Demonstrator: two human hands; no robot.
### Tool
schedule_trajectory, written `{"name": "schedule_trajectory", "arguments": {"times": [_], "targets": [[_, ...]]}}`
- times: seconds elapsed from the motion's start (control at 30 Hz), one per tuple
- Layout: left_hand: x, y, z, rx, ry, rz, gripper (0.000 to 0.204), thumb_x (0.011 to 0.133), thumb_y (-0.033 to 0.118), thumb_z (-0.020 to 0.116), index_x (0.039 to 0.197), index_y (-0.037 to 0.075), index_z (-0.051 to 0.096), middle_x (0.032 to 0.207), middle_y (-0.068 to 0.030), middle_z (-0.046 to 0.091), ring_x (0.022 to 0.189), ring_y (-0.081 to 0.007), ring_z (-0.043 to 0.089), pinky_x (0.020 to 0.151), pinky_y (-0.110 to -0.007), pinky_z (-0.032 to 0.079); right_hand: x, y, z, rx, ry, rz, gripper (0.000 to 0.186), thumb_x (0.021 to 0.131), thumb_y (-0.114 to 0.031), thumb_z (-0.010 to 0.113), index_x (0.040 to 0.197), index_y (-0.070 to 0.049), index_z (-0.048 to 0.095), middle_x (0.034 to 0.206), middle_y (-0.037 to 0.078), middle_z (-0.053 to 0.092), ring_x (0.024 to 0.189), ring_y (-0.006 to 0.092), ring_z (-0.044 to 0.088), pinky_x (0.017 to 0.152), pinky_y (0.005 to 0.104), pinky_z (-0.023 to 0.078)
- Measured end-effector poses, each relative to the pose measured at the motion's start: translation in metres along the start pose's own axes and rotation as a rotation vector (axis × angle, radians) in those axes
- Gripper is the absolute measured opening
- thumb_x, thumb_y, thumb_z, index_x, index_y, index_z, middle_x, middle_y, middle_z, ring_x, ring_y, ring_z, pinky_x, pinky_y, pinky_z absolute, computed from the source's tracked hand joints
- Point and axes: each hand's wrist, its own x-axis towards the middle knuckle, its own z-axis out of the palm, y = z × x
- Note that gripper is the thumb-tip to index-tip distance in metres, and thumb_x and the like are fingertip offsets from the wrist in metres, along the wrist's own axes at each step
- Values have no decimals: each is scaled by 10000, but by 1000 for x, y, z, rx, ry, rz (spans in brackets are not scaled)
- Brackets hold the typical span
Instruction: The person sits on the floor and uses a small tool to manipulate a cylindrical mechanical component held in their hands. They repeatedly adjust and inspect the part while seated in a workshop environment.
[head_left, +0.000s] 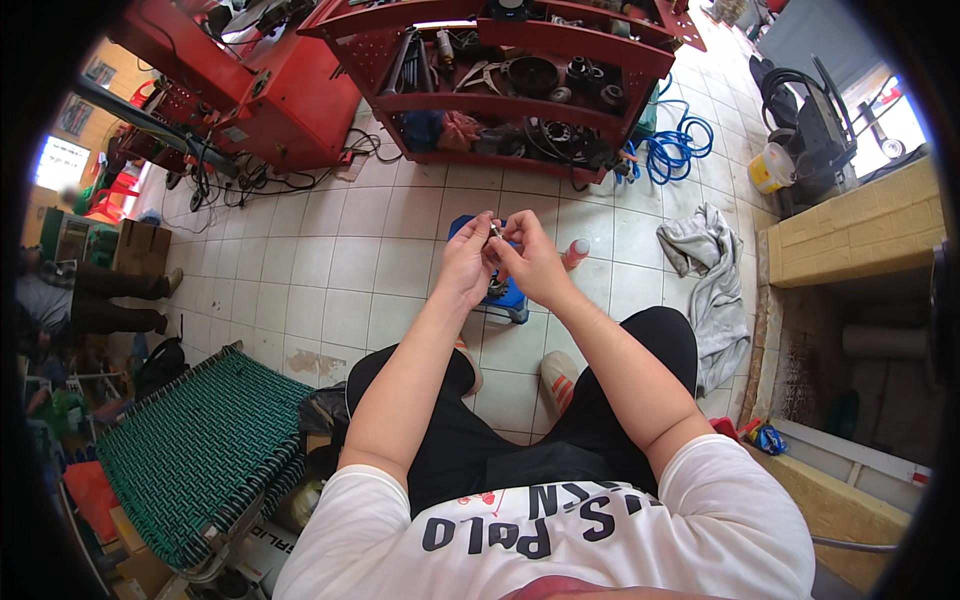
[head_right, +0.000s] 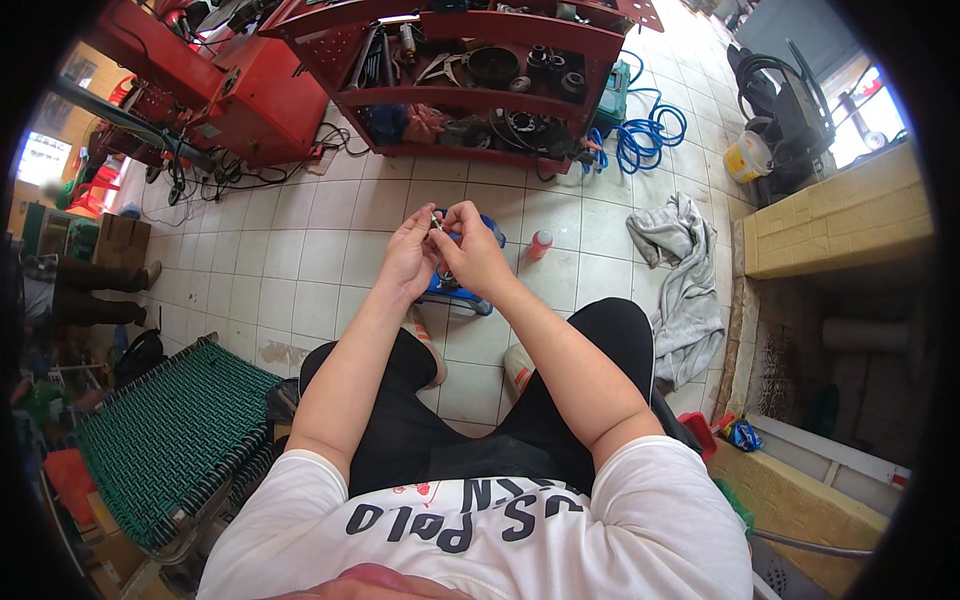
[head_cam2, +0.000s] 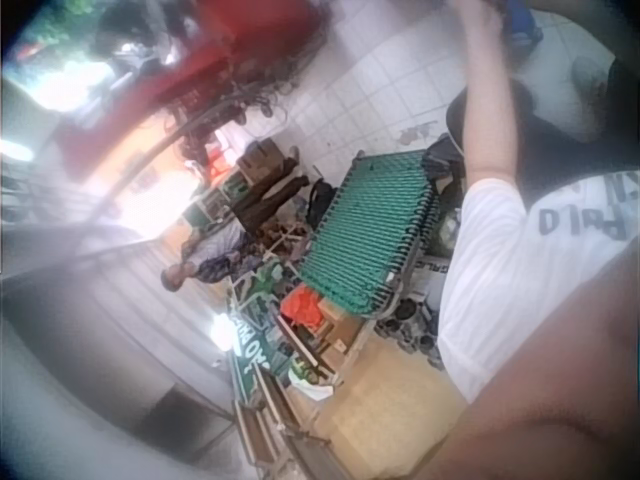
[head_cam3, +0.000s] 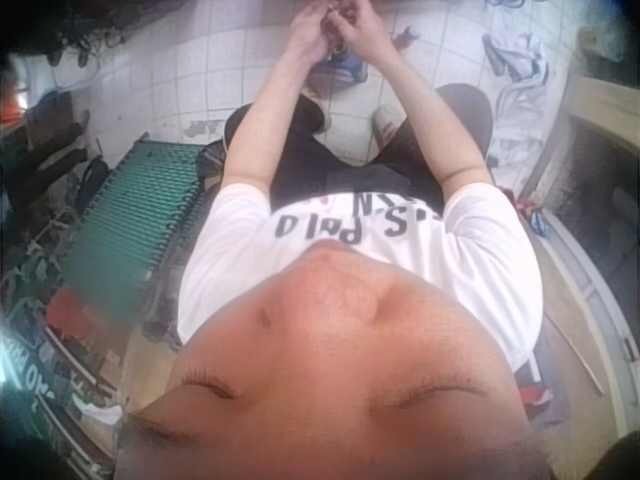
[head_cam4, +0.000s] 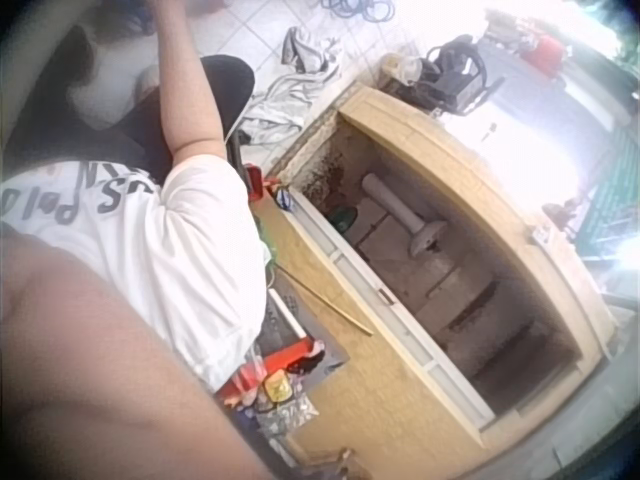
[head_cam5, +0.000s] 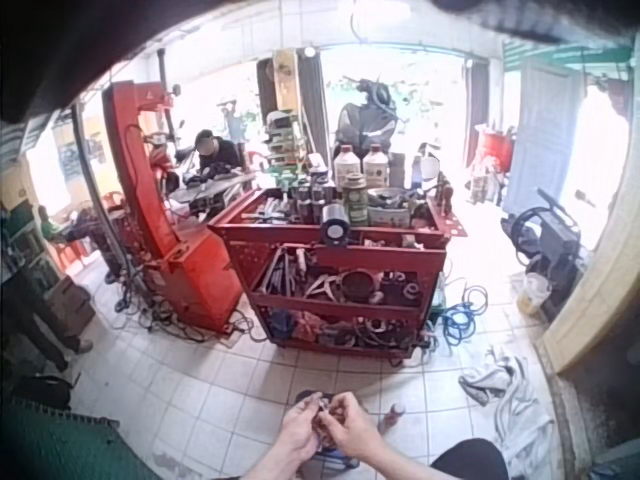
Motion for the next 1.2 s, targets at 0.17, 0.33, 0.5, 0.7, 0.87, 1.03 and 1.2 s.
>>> {"name": "schedule_trajectory", "arguments": {"times": [0.17,0.33,0.5,0.7,0.87,1.03,1.2], "targets": [[1,-3,-3,24,-29,30,258,1007,305,653,1176,113,618,1019,-3,675,885,-121,636,765,-293,521,0,2,0,-42,-10,-7,247,974,-77,658,1074,-21,439,831,65,580,601,107,602,490,273,468],[0,-3,4,43,15,77,244,1009,312,649,1163,125,617,997,3,667,872,-108,628,730,-276,514,-1,0,0,-94,55,109,248,1026,-219,605,1082,8,524,879,99,667,612,113,632,504,264,494],[-6,1,10,82,62,60,235,1006,311,654,1139,121,612,982,3,656,926,-122,650,750,-276,544,0,-8,-9,123,-114,448,376,1077,-367,485,1053,-23,635,849,77,703,602,136,655,532,267,515],[-6,2,14,113,60,94,226,1011,296,649,1125,104,614,987,-15,648,936,-136,664,767,-273,565,-2,-5,-7,405,-123,532,319,1071,-367,517,1034,-73,633,863,24,698,579,118,624,564,260,510],[-4,-1,12,150,83,116,222,1018,288,642,1132,100,609,999,-18,644,962,-143,662,771,-278,563,-3,-7,-2,374,-93,541,250,1053,-340,563,1005,-100,616,853,-4,664,588,94,593,574,253,503],[-3,-2,9,162,70,96,218,1033,298,617,1133,106,596,1035,-31,661,997,-153,660,786,-283,560,-5,-9,-2,376,-58,546,195,1038,-291,580,993,-107,625,859,-3,651,590,88,587,565,247,495],[-3,1,9,129,69,19,190,1052,291,583,1145,125,581,1126,-56,690,999,-152,660,815,-292,536,0,2,-3,181,-64,359,240,1045,-280,563,978,-64,643,854,21,657,575,86,584,541,243,492]]}}
